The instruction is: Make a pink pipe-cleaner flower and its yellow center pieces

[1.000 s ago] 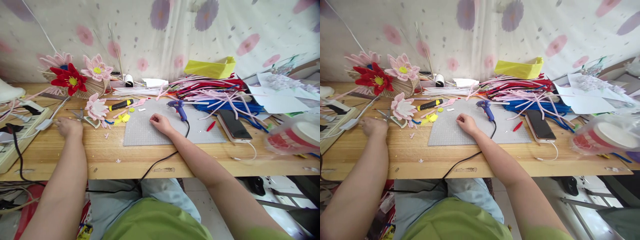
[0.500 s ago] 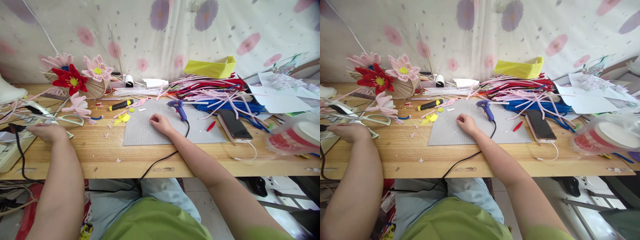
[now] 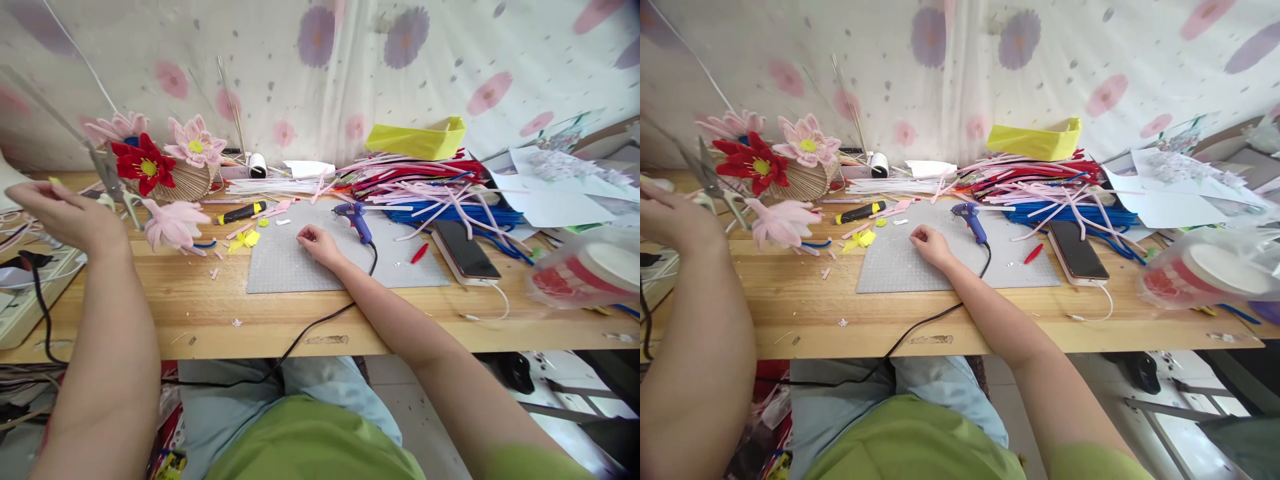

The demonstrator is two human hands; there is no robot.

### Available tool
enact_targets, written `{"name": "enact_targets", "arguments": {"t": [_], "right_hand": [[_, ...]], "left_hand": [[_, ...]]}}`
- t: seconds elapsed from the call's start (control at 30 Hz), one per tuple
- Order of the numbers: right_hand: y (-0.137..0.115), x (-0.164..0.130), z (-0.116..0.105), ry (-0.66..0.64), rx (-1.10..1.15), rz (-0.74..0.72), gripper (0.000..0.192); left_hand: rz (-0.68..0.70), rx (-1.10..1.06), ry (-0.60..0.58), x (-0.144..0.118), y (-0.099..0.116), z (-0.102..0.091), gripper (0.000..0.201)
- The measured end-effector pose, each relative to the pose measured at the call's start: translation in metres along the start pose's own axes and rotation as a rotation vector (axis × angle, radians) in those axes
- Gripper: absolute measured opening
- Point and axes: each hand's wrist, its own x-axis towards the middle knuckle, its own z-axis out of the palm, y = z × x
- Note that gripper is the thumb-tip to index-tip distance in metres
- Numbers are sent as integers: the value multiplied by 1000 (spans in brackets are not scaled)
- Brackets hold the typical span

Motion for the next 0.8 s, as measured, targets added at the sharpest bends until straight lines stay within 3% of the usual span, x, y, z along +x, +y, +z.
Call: {"name": "enact_targets", "arguments": {"t": [0.1, 0.17, 0.33, 0.43, 0.6, 0.7, 0.8], "right_hand": [[-22, 9, 7, -57, 93, -28, 29], [-42, 15, 17, -154, 131, -89, 51], [-84, 21, 63, -285, -43, -378, 67], [-98, 17, 100, -283, -105, -407, 62], [-119, 22, 150, -232, 14, -212, 44], [-122, 37, 161, -275, 62, -165, 27], [-116, 54, 149, -208, 150, -103, 23]], "left_hand": [[-38, -4, 103, -3, 17, 14, 20], [-81, -62, 86, -9, 23, 25, 22], [-175, -215, 89, -20, 31, 47, 24], [-208, -270, 134, -19, 41, 55, 24], [-233, -430, 115, -14, 62, 69, 20], [-284, -465, 138, -5, 61, 69, 17], [-308, -463, 197, 12, 45, 59, 14]]}}
